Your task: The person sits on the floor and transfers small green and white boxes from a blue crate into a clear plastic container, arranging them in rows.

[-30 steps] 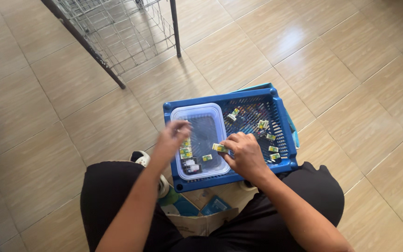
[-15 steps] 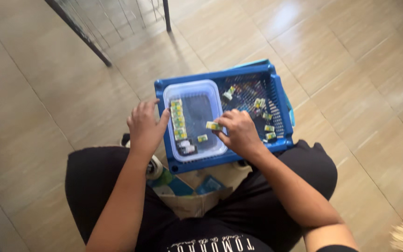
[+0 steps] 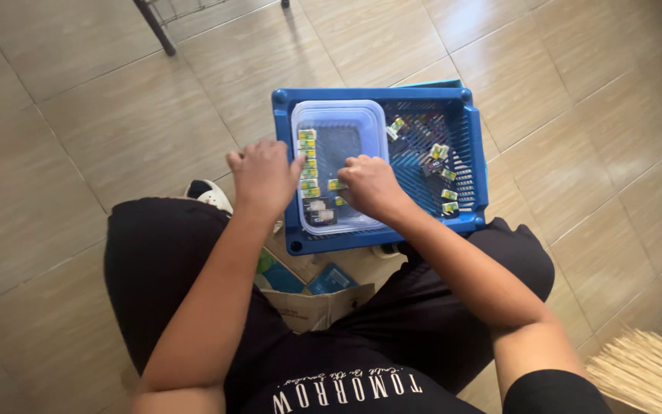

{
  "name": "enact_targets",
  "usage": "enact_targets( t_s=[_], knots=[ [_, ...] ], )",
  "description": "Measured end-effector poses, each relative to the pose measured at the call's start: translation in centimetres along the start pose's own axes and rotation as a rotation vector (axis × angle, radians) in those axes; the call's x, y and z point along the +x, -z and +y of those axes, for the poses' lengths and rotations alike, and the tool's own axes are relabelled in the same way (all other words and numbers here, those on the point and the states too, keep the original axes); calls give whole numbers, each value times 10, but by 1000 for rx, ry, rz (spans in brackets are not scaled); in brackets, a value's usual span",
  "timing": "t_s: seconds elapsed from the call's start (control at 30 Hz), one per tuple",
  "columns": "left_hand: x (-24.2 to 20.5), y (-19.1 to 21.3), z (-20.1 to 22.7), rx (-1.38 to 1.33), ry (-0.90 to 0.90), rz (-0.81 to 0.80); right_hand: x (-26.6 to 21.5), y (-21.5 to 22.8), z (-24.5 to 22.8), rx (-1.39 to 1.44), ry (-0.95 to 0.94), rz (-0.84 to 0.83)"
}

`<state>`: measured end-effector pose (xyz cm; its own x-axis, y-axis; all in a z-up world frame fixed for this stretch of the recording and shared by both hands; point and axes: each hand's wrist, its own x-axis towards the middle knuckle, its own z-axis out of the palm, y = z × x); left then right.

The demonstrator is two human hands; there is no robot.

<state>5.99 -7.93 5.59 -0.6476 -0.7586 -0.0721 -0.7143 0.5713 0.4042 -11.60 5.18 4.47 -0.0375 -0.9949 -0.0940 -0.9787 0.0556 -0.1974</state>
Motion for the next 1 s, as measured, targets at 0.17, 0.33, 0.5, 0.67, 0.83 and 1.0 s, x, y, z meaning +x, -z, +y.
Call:
enact_targets(
  t_s=[0.17,0.33,0.5,0.67,0.83,1.0],
  knots=[
    [1,-4,2,-37,-33,9,21,-32,7,-91,-7,-94],
    [1,-12,-1,-80,-49,17,20,-40,7,22,-63,-82],
    [0,-15,-3,-65,-63,32,19,-38,3,111,-130,-145],
    [0,-14,-4,-63,-42,-25,20,-44,-1,149,-103,-124],
    [-1,-14,-4,-55,-54,-18,20,-50,-1,141,-98,-152],
    [0,-14,-3,-43,-61,4,20,-44,2,182,-60,-136]
  ],
)
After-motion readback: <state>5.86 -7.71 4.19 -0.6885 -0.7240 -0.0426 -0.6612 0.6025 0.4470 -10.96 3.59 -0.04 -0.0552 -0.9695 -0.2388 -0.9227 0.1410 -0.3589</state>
